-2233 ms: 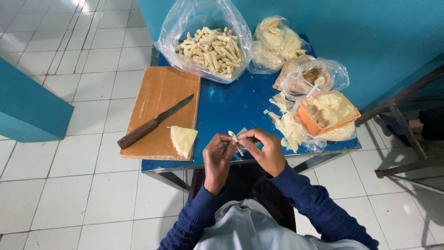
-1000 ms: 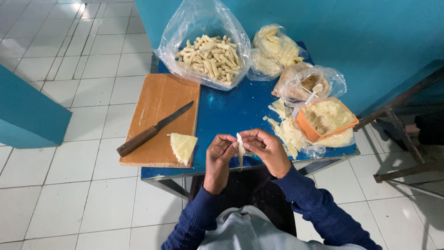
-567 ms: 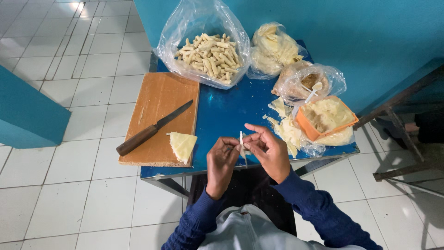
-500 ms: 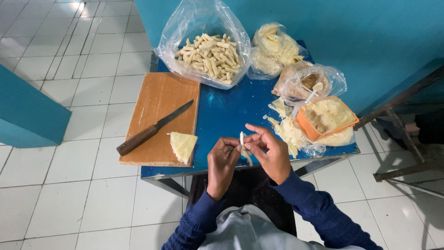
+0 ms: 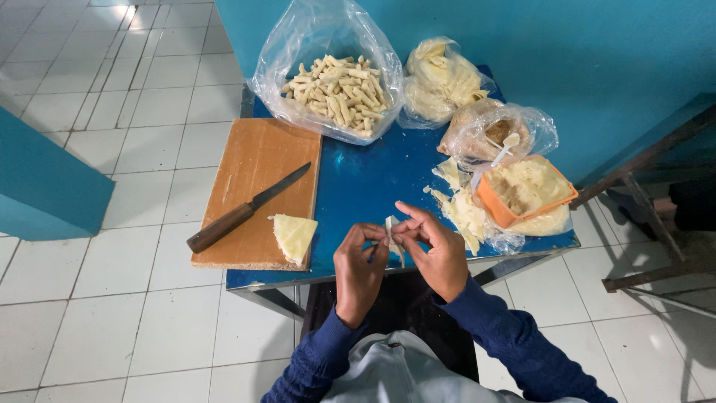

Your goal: The person sits at a small table and folds thin flat pieces of dough by hand, pressing each folded piece and stacking the finished pieces on the table. They occasionally use a spoon to scoop brown powder from a plastic bag onto a dough piece before folding it.

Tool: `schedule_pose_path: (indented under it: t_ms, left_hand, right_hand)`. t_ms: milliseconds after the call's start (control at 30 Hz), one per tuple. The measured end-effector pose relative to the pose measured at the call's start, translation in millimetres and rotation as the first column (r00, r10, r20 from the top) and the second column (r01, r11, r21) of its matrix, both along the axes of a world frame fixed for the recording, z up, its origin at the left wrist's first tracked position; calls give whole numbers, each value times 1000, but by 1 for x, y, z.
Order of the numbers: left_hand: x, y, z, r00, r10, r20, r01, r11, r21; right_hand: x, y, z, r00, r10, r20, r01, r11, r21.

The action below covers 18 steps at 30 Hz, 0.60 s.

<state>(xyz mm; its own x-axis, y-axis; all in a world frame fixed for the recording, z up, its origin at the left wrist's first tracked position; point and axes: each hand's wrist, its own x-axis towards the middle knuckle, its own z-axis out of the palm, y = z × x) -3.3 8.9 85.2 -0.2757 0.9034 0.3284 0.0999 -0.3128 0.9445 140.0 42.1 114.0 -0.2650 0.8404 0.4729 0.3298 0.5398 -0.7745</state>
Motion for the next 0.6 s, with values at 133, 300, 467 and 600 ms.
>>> schedule_pose_path:
  t_ms: [133,300,467,600]
  left_hand:
    - [-1,0,-8,1000,-22,-9,23,999,26]
    - [-4,6,-19,951,-181,252,181,983,24]
    - [-2,7,-26,845,-308,436,319,947,51]
    - [1,7,-23,887,-311,342,295,950,99]
  right_hand:
    - [4,4,-5,997,38,-70,-45,994,-101]
    - [12,16,-16,968,118,-223,-178,945,-275]
    - [17,21,-27,920,127,-371,-269,892,-363]
    - [14,18,-26,952,117,-282,-201,936,-289]
